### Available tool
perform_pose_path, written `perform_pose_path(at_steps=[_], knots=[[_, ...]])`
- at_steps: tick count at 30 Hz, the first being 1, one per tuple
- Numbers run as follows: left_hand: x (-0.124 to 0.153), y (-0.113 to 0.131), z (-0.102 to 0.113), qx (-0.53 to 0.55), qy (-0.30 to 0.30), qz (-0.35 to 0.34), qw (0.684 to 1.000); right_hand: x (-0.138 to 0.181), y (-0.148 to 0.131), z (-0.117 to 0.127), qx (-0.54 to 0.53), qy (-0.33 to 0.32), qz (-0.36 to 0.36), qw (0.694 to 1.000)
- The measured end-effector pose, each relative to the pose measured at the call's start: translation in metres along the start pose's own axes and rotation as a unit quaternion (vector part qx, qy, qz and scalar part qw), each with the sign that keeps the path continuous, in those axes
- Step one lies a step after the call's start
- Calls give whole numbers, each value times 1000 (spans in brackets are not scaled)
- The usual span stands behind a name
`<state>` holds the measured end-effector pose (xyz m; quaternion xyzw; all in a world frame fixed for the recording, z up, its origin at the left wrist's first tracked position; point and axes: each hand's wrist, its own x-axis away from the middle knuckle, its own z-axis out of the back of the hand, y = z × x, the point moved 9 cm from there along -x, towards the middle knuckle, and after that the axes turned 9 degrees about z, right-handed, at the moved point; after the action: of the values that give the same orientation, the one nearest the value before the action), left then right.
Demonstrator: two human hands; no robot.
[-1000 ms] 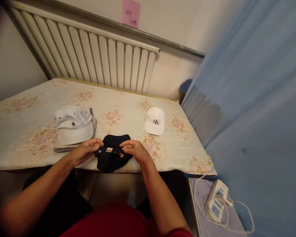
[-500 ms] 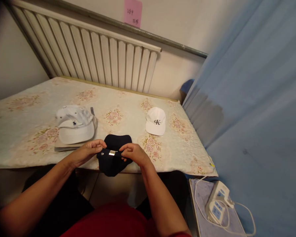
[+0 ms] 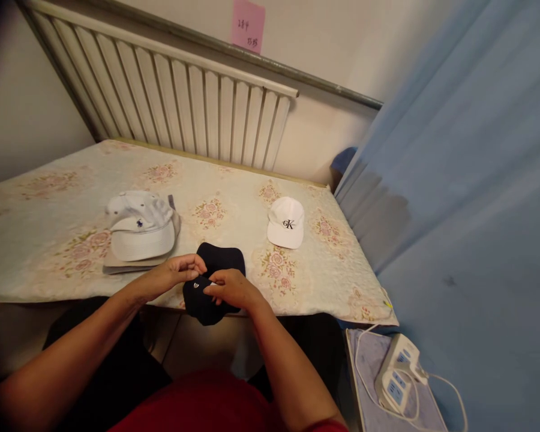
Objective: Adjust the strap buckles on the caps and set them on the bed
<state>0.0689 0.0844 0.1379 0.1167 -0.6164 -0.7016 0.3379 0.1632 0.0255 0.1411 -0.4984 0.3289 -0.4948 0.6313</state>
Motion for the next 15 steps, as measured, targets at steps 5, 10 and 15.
perform_pose_path(at_steps=[5,10,15], knots=[[3,-1,0,-8,-6,1,1000,0,6,-2,-28,6,-5,1000],[11,2,-9,-31,-58,8,998,-1,12,-5,-88,1,15,996],[15,4,-8,-78,0,21,997,-4,22,-2,-167,33,28,985]])
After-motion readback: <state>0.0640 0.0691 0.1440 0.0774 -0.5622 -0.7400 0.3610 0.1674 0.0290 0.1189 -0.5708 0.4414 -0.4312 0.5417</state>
